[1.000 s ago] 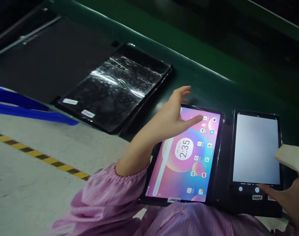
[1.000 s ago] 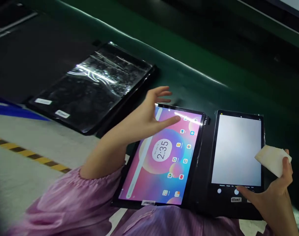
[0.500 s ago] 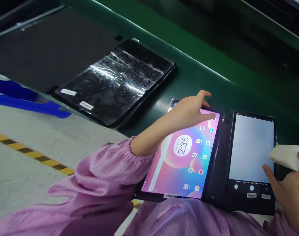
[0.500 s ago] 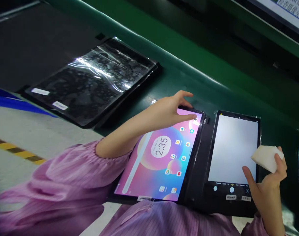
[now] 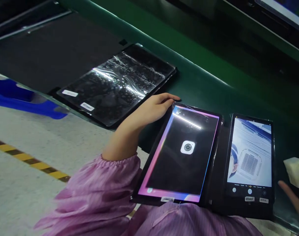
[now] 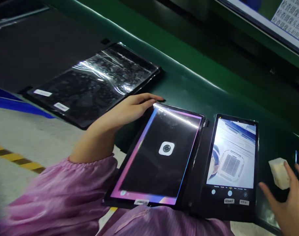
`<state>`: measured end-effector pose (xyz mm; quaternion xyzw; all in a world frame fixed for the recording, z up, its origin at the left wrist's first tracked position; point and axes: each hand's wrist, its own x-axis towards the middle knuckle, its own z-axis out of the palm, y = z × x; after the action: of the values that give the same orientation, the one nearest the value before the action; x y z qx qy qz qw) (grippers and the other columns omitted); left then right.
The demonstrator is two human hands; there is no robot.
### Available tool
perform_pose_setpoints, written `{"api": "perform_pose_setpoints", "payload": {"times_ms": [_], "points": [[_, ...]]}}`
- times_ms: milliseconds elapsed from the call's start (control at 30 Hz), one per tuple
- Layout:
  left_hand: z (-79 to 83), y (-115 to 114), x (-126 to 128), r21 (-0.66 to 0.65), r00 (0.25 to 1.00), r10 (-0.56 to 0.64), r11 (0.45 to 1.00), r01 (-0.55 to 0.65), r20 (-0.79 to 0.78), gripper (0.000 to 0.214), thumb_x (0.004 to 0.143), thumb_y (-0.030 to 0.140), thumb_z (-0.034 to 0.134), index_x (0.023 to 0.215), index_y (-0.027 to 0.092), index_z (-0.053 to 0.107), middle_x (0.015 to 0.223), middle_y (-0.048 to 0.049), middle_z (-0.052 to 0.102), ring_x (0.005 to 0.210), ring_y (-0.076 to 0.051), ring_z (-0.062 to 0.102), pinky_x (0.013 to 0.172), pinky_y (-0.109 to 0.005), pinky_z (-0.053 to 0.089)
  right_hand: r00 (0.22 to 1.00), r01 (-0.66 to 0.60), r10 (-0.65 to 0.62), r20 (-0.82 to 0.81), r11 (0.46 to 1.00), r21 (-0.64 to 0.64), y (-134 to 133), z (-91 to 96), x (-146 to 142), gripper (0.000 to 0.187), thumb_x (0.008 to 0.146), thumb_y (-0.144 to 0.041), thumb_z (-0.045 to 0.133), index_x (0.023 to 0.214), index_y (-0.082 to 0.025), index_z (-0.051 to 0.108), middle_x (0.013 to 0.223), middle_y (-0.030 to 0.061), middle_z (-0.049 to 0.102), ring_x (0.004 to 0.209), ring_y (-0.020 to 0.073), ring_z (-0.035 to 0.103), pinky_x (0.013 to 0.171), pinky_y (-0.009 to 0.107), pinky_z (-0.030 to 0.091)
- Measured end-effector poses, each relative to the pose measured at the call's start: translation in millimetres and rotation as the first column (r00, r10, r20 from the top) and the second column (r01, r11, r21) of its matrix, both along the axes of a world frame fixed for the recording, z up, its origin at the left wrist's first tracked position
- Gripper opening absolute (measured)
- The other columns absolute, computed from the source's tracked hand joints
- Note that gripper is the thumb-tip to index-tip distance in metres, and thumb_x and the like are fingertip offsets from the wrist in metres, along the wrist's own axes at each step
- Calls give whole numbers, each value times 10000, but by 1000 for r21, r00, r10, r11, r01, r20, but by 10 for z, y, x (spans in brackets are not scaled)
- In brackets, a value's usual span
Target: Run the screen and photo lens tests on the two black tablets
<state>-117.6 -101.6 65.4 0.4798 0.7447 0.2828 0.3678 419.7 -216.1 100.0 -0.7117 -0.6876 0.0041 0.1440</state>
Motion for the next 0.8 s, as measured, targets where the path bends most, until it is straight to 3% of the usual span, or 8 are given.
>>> {"api": "perform_pose_setpoints", "payload": {"times_ms": [133,267,333,433,533,800], "points": [[-20,-25,7,29,999,16,999,-17,38,428,940,525,528,1054,209,794,960,-74,787,917,-275,715,866,-365,585,979,-194,203,10,949,-248,-185,-36,-581,1058,792,-750,765,1646,-303,331,1730,183,264,1557,572,227,1123,903,262],[7,-42,9,23,999,18,1000,-19,50,386,911,511,574,986,204,795,773,-55,733,767,-245,675,747,-336,570,962,-267,272,-37,897,-354,-224,-5,-937,1107,822,-641,773,1695,-306,180,1786,135,76,1602,529,101,1184,827,267],[8,-37,12,12,998,32,999,-33,53,366,900,486,578,975,200,794,761,-56,733,747,-244,672,736,-341,571,968,-247,249,-33,919,-306,-152,14,-948,1045,885,-653,724,1699,-289,178,1782,158,66,1604,522,98,1197,819,231],[-14,-17,23,28,998,46,998,-47,30,349,893,471,574,952,208,796,847,-74,773,786,-261,695,781,-368,580,975,-223,223,-16,971,-83,-11,37,-888,952,977,-686,624,1699,-220,216,1757,238,106,1594,528,141,1183,841,180],[-46,-2,32,50,999,52,997,-53,11,329,890,451,567,930,212,790,919,-78,794,839,-271,716,844,-385,574,971,-235,240,-25,965,114,67,57,-872,974,980,-704,626,1702,-172,245,1740,274,143,1584,533,162,1167,840,219],[-99,-7,9,91,999,2,996,2,-44,391,908,460,507,962,200,794,970,-81,808,891,-275,708,857,-365,548,952,-273,280,-126,959,73,29,63,-908,1055,976,-676,667,1723,-156,133,1746,260,111,1602,496,137,1212,796,251]]}}
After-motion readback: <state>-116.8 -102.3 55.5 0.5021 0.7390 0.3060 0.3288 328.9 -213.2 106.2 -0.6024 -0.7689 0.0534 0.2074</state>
